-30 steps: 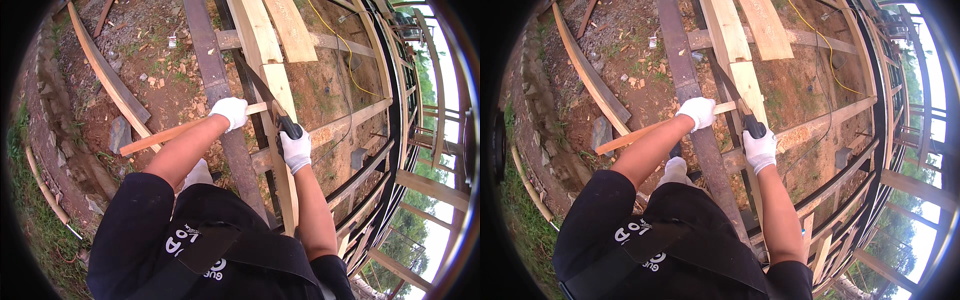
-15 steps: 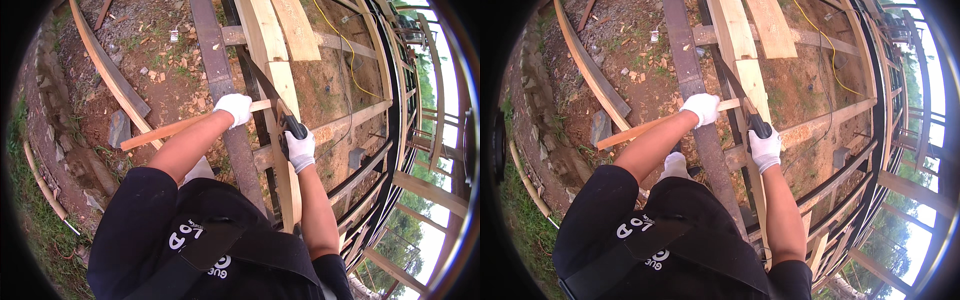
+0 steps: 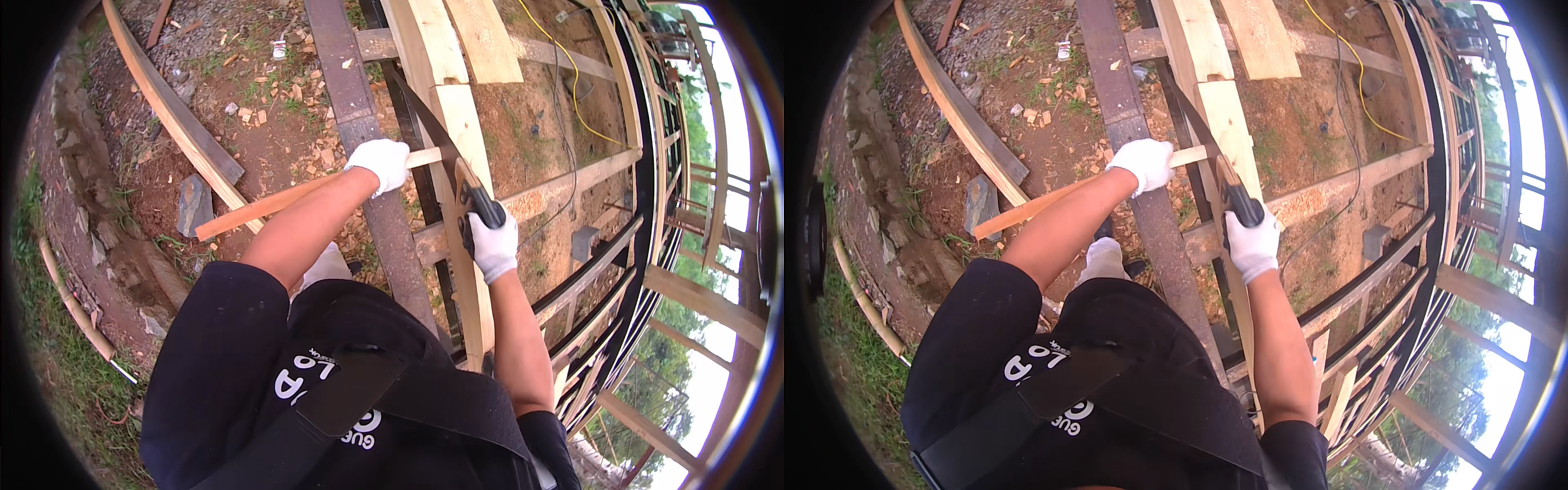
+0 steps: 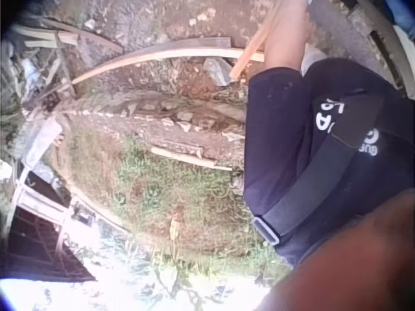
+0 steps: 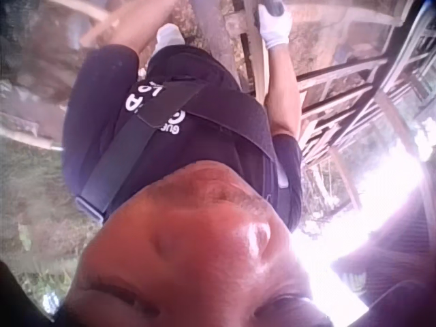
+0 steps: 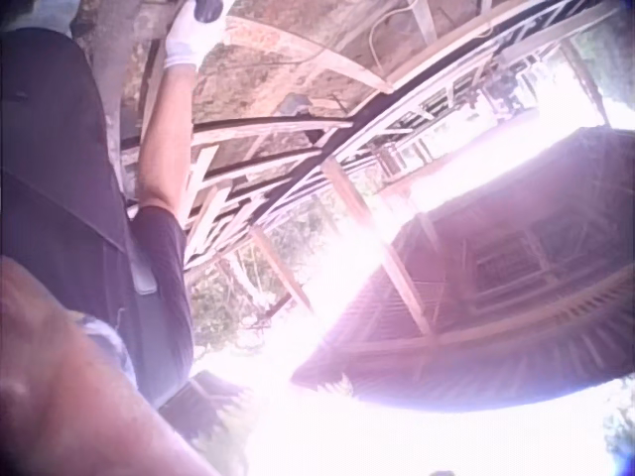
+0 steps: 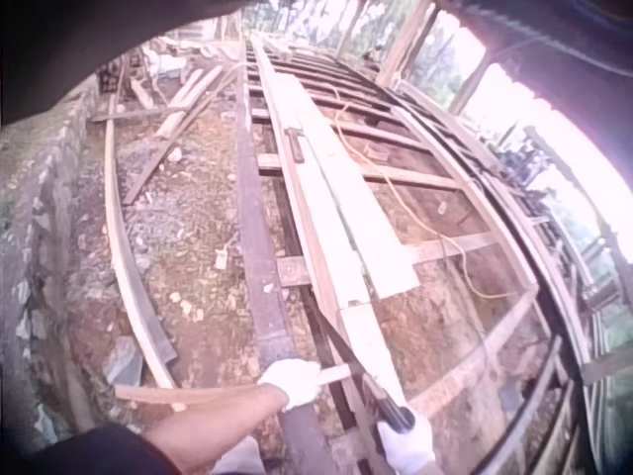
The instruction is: The person uses an electric planer on a wooden beam, saws the end of another beam with a hand saw, and then positions and fits a beam into a mortise joint in a floor frame structure.
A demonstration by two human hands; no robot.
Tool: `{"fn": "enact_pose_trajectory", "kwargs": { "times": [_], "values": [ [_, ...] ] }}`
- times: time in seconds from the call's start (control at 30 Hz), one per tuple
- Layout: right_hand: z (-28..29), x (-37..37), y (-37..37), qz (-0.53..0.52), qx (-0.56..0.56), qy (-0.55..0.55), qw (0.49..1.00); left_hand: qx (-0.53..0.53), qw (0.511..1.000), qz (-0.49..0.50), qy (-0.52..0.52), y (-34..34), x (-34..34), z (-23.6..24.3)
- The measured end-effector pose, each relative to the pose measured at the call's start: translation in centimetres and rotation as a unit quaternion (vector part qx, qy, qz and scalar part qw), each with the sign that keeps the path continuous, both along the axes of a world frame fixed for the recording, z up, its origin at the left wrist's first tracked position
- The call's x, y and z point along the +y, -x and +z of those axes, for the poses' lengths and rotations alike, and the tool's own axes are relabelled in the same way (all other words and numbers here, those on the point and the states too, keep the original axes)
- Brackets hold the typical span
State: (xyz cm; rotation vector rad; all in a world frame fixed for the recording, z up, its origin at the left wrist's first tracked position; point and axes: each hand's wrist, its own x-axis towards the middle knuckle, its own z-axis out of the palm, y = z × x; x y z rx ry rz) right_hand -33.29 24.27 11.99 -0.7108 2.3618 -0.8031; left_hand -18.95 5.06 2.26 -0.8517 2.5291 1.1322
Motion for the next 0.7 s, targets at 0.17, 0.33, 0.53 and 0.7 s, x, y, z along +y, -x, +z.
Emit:
{"fn": "enact_pose_trajectory", "kwargs": {
  "times": [0.17, 0.33, 0.53, 0.7],
  "values": [
    [11.0, 13.4, -5.8, -0.045, 0.042, -0.010, 0.998, -0.007, 1.000, 0.025, -0.006, 0.8, -1.5, -0.3],
    [1.8, 3.2, -1.9, -0.024, 0.067, 0.033, 0.997, 0.001, 1.000, 0.015, 0.008, 1.4, -0.8, 0.1],
    [3.8, 6.5, -2.0, 0.037, 0.085, -0.003, 0.996, -0.006, 0.999, 0.032, 0.010, 0.1, -1.5, 0.2],
    [11.0, 13.9, -6.5, -0.086, 0.024, -0.015, 0.996, 0.000, 0.999, 0.027, 0.018, 1.2, -1.1, -0.7]
  ]
}}
